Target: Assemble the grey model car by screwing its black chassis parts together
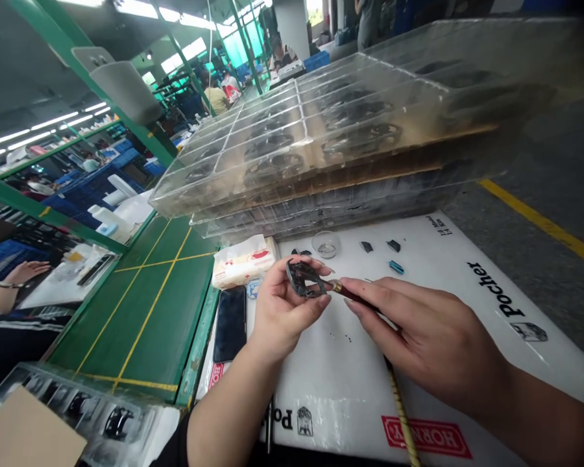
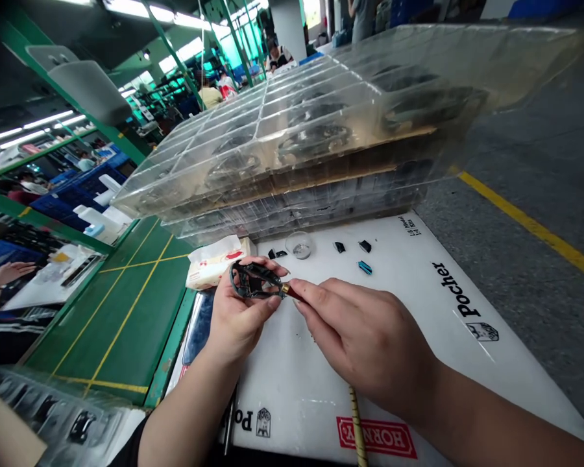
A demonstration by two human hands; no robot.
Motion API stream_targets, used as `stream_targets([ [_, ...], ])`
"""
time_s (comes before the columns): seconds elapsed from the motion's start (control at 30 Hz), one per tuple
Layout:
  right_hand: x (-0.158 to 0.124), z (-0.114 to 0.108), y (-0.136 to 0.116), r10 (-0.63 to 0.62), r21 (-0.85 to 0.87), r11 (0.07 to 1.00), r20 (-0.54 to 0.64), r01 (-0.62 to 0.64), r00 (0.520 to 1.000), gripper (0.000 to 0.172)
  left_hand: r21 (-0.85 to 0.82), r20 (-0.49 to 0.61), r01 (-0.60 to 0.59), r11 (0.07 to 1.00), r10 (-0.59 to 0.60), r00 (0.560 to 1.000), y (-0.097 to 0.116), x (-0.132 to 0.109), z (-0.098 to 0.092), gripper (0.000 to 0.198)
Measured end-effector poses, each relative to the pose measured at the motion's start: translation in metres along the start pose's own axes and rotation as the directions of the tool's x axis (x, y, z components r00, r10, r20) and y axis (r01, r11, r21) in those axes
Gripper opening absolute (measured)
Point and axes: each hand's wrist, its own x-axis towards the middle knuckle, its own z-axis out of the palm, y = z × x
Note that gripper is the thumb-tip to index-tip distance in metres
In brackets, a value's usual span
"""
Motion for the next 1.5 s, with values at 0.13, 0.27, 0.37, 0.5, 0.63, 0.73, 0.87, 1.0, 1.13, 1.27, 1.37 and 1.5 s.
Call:
stream_targets([
  [0.13, 0.002, -0.002, -0.002, -0.036, 0.000, 0.999, -0.008, 0.036, 0.999, 0.034, 0.020, 0.018, -0.112, 0.994, 0.111, 0.994, -0.005, 0.004, -0.002, 0.055],
  [0.27, 0.004, -0.004, -0.003, -0.060, 0.001, 0.998, -0.006, 0.060, 0.998, 0.033, 0.105, 0.050, -0.205, 0.973, 0.200, 0.978, -0.005, 0.006, -0.004, 0.055],
  [0.37, 0.004, -0.006, -0.003, -0.076, -0.029, 0.997, -0.016, 0.075, 0.997, 0.033, 0.214, 0.084, -0.276, 0.937, 0.264, 0.961, -0.003, 0.005, -0.006, 0.055],
  [0.5, 0.005, -0.008, -0.002, -0.125, -0.056, 0.991, -0.049, 0.122, 0.991, 0.038, 0.293, 0.114, -0.355, 0.888, 0.336, 0.935, -0.001, 0.005, -0.006, 0.056],
  [0.63, 0.007, -0.010, -0.003, -0.170, -0.080, 0.983, -0.061, 0.165, 0.984, 0.038, 0.360, 0.143, -0.408, 0.839, 0.383, 0.913, 0.002, 0.005, -0.006, 0.056],
  [0.73, 0.008, -0.010, -0.003, -0.208, -0.113, 0.974, -0.080, 0.198, 0.975, 0.039, 0.387, 0.157, -0.422, 0.820, 0.393, 0.906, 0.004, 0.005, -0.005, 0.055],
  [0.87, 0.007, -0.013, -0.002, -0.231, -0.147, 0.965, -0.081, 0.218, 0.969, 0.043, 0.400, 0.165, -0.419, 0.815, 0.386, 0.908, 0.005, 0.004, -0.006, 0.054],
  [1.0, 0.004, -0.015, -0.002, -0.253, -0.162, 0.958, -0.087, 0.236, 0.964, 0.044, 0.434, 0.176, -0.415, 0.799, 0.377, 0.909, 0.004, 0.003, -0.007, 0.058],
  [1.13, 0.003, -0.014, -0.003, -0.250, -0.159, 0.959, -0.099, 0.233, 0.963, 0.044, 0.478, 0.190, -0.428, 0.767, 0.386, 0.903, 0.004, 0.002, -0.007, 0.060],
  [1.27, 0.000, -0.013, -0.006, -0.248, -0.174, 0.958, -0.104, 0.228, 0.963, 0.045, 0.548, 0.213, -0.435, 0.714, 0.384, 0.898, 0.005, 0.001, -0.010, 0.061],
  [1.37, -0.002, -0.013, -0.008, -0.236, -0.189, 0.959, -0.110, 0.213, 0.966, 0.045, 0.600, 0.231, -0.436, 0.670, 0.377, 0.897, 0.006, 0.000, -0.013, 0.064],
  [1.5, -0.002, -0.012, -0.010, -0.226, -0.197, 0.960, -0.116, 0.200, 0.967, 0.044, 0.664, 0.250, -0.447, 0.599, 0.386, 0.888, 0.008, -0.001, -0.015, 0.065],
])
